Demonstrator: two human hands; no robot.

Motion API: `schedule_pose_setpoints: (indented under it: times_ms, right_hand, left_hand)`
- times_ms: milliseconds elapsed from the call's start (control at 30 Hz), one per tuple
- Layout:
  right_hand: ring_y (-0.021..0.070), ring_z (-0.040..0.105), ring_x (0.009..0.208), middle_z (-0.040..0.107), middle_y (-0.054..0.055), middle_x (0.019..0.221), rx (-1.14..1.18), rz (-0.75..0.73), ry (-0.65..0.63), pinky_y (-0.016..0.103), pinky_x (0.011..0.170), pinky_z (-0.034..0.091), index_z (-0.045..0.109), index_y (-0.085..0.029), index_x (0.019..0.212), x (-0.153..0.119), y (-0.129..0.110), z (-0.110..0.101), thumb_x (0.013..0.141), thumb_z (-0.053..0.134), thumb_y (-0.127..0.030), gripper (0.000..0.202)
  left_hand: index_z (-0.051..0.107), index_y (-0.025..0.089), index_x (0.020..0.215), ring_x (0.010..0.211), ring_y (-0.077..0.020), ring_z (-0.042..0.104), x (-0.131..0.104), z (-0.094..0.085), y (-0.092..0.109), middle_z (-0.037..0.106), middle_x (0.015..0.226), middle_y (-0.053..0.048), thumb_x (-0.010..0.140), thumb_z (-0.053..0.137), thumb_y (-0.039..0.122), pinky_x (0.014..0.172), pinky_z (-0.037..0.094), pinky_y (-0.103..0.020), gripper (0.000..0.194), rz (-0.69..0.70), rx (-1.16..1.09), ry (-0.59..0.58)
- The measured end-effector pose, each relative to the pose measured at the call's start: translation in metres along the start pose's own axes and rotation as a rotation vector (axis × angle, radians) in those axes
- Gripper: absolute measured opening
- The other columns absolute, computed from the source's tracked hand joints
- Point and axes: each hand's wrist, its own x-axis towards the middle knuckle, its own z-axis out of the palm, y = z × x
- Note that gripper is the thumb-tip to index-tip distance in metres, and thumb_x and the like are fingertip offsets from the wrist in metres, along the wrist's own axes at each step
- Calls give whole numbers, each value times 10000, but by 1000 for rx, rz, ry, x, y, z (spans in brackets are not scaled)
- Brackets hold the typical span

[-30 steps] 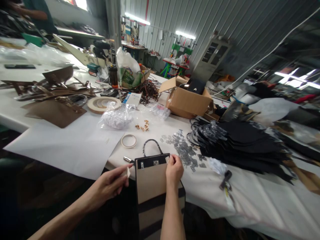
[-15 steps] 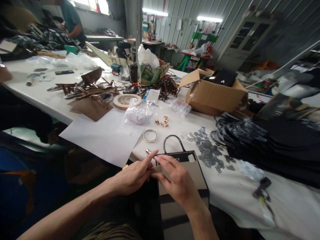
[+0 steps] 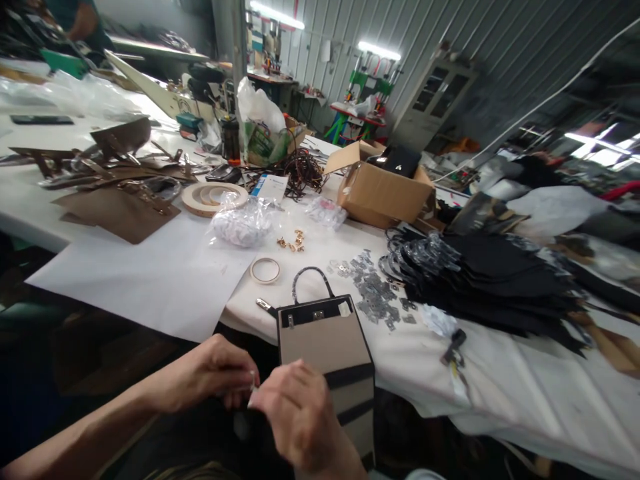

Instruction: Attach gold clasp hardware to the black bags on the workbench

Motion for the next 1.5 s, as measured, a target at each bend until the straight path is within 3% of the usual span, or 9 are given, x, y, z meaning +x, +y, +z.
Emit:
schedule_pose_setpoints:
  times_ms: [67,133,233,433,600,767,1067,1267,1500]
  right_hand:
    - [177,720,855,767,28,935,78,-1,-2,317,779,579,677,-258,1142,-11,4,-6,958,595,-83,267]
    - [175,724,837,763,19,935,77,182,38,314,786,598,677,-288,1174,-20,26,-18,961,653,-146,257]
    - [182,722,837,744,18,897,39,550,102,349,882,601,694,-262,1151,-26,85,-40,963,701,-321,198]
    - [257,584,1292,618,100,1352,118,600,-152,428,1130,463,767,-225,846,-19,165,-51,930,706,-423,224]
    - [270,541,1333,575,110,1411,132,660,-254,439,1142,437,778,-213,864,-17,175,-38,926,700,-429,237]
    - [263,546,1327,588,94,1377,134,672,-201,431,1141,424,769,-231,893,-23,186,-29,923,706,-423,204]
    - [255,606,1240,685,64,1254,158,630,-180,479,1151,421,776,-293,1080,-18,200,-24,931,699,-407,203]
    - [243,653,1126,724,65,1129,123,610,-50,443,1070,493,802,-282,1000,-22,198,-9,964,650,-425,212]
    - [254,698,1056,771,108,1110,-84,603,317,449,1019,529,775,-210,1109,-25,190,12,988,594,-441,318]
  left_hand:
    - [737,134,931,667,-136,634,0,-10,-13,730,810,-62,943,660,529,647,512,-243,403,-49,-245,173]
    - [734,137,947,723,-136,641,-2,-14,-23,749,892,-73,925,689,542,697,524,-248,408,-47,-332,320]
    - [763,154,996,893,-190,686,-7,-5,-27,770,999,-92,947,663,541,836,548,-299,403,-16,-266,220]
    - [779,203,983,1035,-213,691,-17,30,-25,773,1068,-72,1022,574,464,952,534,-311,334,169,-83,66]
    - [790,179,948,928,-206,713,-22,34,-39,749,1151,-117,1026,550,488,849,582,-314,399,166,-122,89]
    - [792,154,969,643,-127,666,-22,31,-54,729,951,-102,1012,561,523,639,556,-243,437,167,-147,131]
    - [732,232,1296,521,-75,563,-14,27,-63,658,767,-16,1014,547,521,525,472,-184,445,27,-95,248]
    - [235,286,1649,609,-113,590,-9,25,-43,700,852,-4,1036,519,426,592,522,-234,689,22,-116,311]
    - [149,254,1658,765,-158,649,-3,21,-18,720,1003,-55,1055,458,343,734,567,-333,683,86,-18,293]
